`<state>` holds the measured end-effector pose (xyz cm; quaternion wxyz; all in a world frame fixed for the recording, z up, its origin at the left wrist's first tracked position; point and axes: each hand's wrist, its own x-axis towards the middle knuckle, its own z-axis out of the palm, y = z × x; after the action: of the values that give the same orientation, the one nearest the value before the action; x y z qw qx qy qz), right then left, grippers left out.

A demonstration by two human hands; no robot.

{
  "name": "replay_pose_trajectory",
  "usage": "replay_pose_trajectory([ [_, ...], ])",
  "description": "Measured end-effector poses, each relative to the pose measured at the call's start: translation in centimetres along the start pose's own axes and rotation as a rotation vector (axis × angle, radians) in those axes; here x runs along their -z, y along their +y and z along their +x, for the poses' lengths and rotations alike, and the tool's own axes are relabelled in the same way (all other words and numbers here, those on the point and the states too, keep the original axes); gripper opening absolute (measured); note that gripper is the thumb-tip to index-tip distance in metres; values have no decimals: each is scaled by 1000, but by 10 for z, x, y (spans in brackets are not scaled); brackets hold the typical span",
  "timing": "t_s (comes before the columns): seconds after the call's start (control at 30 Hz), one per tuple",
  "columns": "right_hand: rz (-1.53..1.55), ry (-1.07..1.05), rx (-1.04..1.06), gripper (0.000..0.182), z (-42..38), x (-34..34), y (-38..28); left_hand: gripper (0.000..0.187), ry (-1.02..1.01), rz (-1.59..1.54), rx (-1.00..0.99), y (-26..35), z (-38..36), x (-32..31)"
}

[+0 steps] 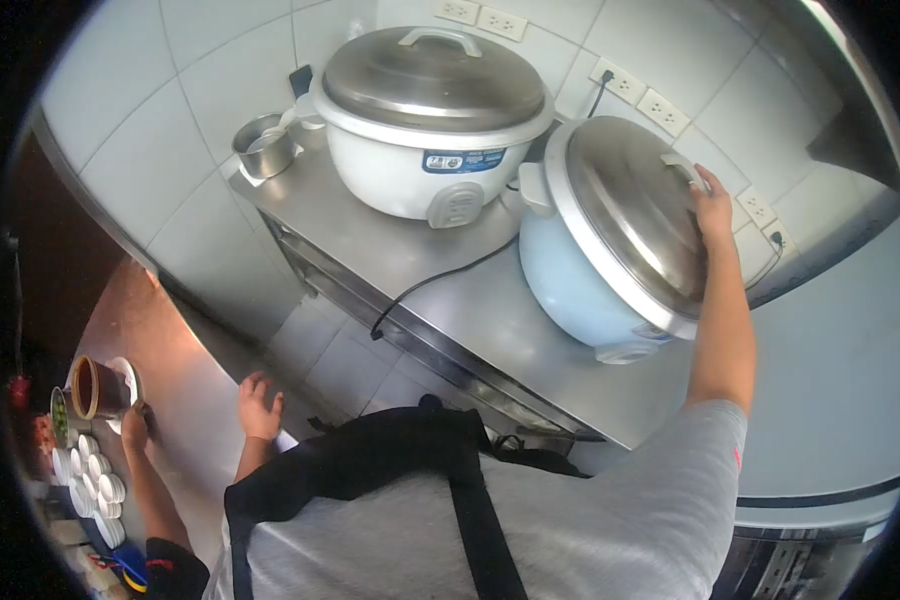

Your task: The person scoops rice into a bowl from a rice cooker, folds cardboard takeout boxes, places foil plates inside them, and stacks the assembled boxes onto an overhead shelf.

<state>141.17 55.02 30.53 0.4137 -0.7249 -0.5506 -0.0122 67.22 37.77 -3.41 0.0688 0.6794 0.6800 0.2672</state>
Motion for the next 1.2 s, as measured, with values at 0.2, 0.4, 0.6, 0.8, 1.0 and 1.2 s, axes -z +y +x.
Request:
replay_pose_trajectory([
  [0.2,-215,13,162,40,-6,5,13,28,-26,-41,-20,9,3,3],
  [0.4,-923,-169,73,55,43,3,33,46,62,-110,-144,-9,-2,-3],
  [0.6,-419,214,855,38,-25,-66,-135,42,147,-277,137,36,-83,35],
  [0.8,279,-112,1152,32,-176,-97,-304,38,-410,-1246,442,65,-176,74],
  [1.0,1585,-1564,1348,42,-258,-154,-404,40,-351,-457,737,57,-285,48],
  [1.2,1179,-2917,1723,21,-384,-186,-466,42,-385,-208,1246,105,-408,0],
])
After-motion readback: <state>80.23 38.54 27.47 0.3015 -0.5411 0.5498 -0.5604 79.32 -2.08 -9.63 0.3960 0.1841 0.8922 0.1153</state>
